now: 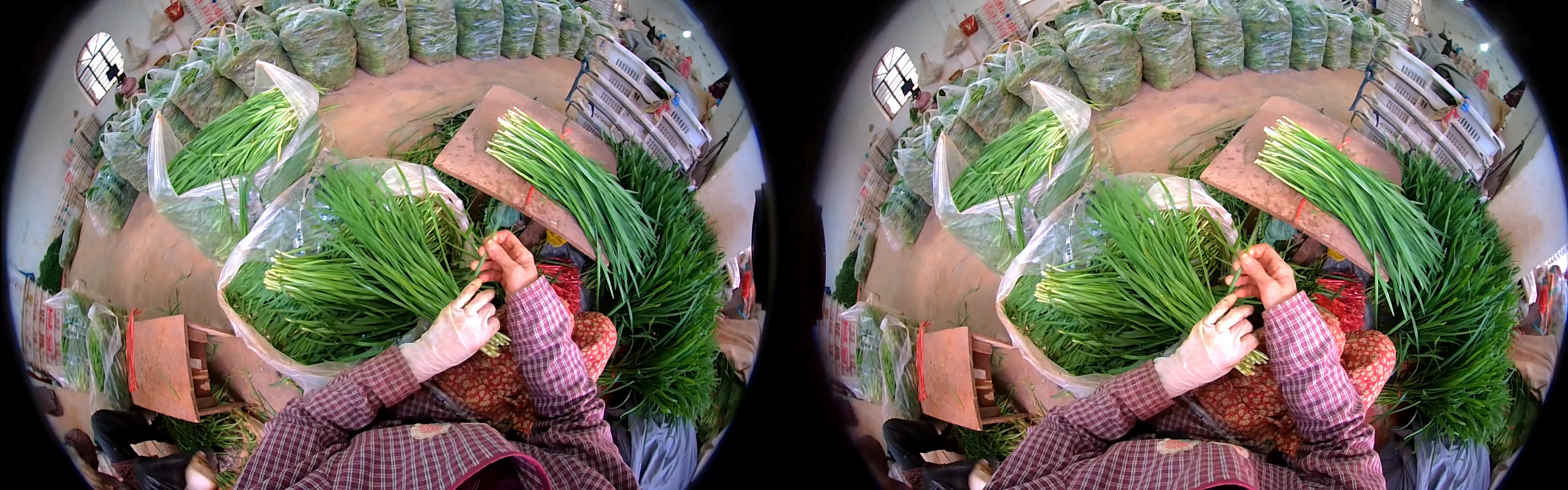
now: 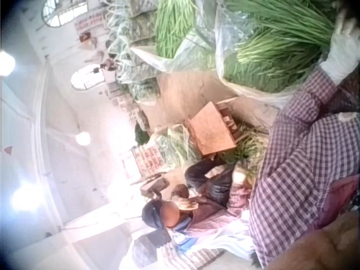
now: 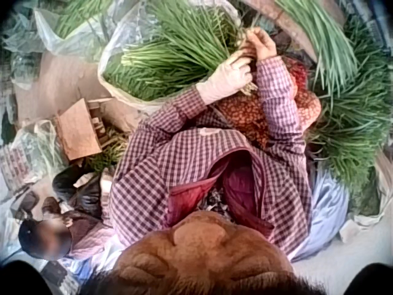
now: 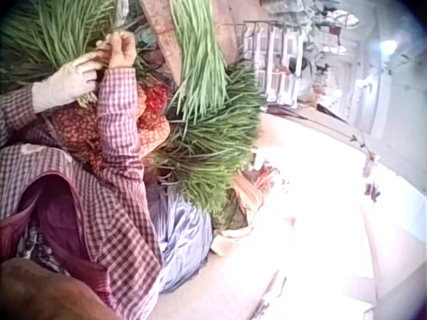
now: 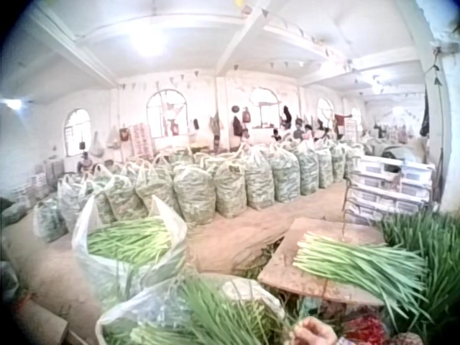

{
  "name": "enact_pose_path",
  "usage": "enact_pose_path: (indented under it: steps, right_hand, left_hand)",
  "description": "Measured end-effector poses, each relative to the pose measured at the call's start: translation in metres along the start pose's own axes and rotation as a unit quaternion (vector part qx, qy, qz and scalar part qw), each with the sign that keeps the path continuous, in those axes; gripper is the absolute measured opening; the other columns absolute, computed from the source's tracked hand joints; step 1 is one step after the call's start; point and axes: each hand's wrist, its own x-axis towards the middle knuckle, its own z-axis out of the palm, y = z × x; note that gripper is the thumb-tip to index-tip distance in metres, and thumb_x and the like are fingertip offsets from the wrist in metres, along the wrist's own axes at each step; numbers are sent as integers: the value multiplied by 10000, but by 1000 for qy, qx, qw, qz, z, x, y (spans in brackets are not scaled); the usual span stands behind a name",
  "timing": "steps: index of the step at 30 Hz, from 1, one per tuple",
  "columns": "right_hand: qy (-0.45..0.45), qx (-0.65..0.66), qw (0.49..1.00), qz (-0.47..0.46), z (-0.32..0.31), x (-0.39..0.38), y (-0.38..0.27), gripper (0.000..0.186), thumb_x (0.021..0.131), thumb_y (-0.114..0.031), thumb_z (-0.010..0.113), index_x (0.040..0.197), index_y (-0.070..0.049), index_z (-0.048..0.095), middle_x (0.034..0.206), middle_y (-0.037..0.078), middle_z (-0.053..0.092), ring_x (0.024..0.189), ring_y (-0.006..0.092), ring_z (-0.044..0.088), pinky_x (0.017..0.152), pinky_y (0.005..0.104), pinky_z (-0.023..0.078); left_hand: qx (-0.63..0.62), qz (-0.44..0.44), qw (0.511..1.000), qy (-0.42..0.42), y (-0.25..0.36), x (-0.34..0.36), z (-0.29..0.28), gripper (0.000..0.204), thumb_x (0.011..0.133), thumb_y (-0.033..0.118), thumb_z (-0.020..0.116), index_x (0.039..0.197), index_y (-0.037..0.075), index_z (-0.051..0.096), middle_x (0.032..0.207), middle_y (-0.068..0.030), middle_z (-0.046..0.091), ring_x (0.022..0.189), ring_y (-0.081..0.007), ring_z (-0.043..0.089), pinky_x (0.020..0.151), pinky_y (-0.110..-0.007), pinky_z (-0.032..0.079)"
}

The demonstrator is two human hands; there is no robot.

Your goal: The person sorts leeks from a pile by hand, forms a bunch, and secures it with a red tie.

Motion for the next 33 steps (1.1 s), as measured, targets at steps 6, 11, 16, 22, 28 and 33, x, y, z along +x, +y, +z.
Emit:
enact_pose_path:
  steps: [6, 11, 16, 22, 28, 33]
  right_hand:
    - [74, 122, 986, -82, -27, -3, 11, 85, 927, -172, 590, 949, -131, 519, 847, 13, 612, 686, 155, 659, 553, 263, 563]
    - [128, 124, 975, -135, -25, -5, 1, 111, 916, -170, 608, 947, -131, 509, 846, 20, 613, 682, 149, 653, 561, 285, 574]
    - [158, 121, 960, -199, -27, -4, -13, 88, 929, -151, 583, 946, -127, 500, 848, 40, 601, 680, 159, 627, 575, 322, 566]
    - [153, -172, 943, -242, -47, 5, -65, 101, 915, -141, 582, 1000, -88, 573, 865, 47, 601, 699, 129, 604, 610, 285, 548]
    - [-54, -627, 713, -310, 33, 16, -54, 147, 797, -243, 673, 886, -126, 670, 871, 90, 665, 761, 282, 648, 681, 383, 528]
    - [-187, -666, 699, -180, 92, 34, -15, 211, 794, -347, 664, 839, -141, 677, 737, 88, 675, 743, 282, 660, 660, 404, 525]
  left_hand:
    - [-46, -26, 996, 69, -5, 6, -7, 110, 708, 150, 625, 797, 84, 628, 1289, -52, 501, 1297, -287, 390, 995, -534, 394]
    - [-150, -90, 982, 76, -7, 13, -13, 224, 727, 62, 659, 949, 46, 635, 1384, -73, 442, 1029, -309, 554, 865, -431, 477]
    - [-76, -23, 996, 45, -13, 18, -27, 432, 702, 61, 638, 1132, 94, 625, 1355, -64, 489, 664, -230, 572, 686, -345, 517]
    - [-62, -9, 996, 61, -9, 8, -13, 623, 718, 27, 575, 1322, 163, 509, 1305, -61, 528, 663, -208, 552, 639, -320, 508]
    - [8, 32, 990, -137, -10, 0, 7, 403, 774, 165, 544, 1174, 140, 582, 927, -44, 611, 764, -175, 589, 707, -315, 502]
    - [-123, -26, 985, -116, -10, -2, 23, 322, 813, 155, 530, 1118, 73, 595, 1031, -100, 619, 970, -273, 611, 862, -396, 496]
